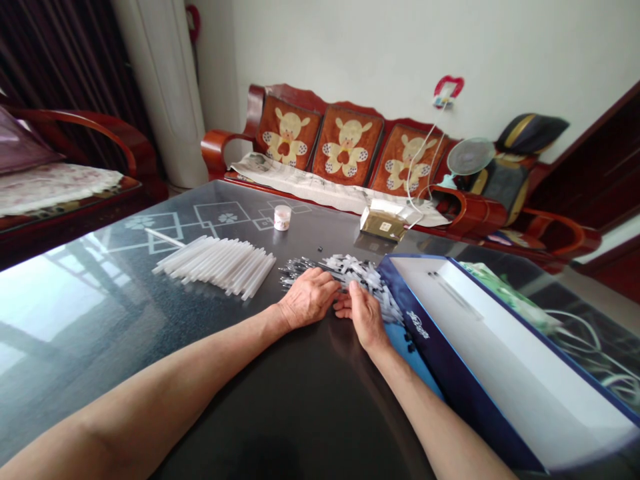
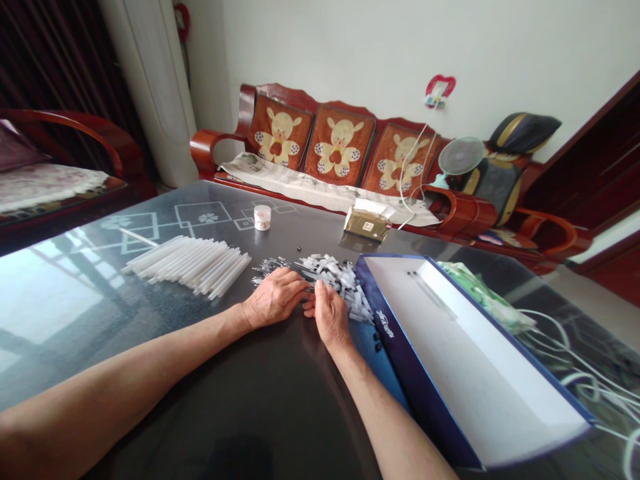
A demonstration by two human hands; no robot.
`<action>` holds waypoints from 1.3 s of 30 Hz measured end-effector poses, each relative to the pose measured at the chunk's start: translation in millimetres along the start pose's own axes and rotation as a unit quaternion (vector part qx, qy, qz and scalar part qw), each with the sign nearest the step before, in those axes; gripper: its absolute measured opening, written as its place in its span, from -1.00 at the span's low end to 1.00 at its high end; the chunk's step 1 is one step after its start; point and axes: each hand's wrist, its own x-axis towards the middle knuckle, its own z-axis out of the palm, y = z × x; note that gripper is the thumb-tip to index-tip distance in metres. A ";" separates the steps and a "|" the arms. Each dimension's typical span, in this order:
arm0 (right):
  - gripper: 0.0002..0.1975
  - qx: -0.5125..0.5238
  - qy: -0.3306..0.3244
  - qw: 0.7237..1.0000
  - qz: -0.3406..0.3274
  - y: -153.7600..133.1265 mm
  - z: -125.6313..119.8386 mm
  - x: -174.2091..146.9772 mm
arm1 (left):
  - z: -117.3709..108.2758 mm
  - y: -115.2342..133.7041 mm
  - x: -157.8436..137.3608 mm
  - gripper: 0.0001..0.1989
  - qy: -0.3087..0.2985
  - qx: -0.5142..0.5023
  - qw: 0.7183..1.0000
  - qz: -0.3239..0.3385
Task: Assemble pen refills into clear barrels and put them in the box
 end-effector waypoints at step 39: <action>-0.61 0.052 -0.011 0.998 -0.035 -5.8 -0.2 -6.4 | -3.7 9.0 4.4 -0.60 0.081 -0.274 0.923 -0.257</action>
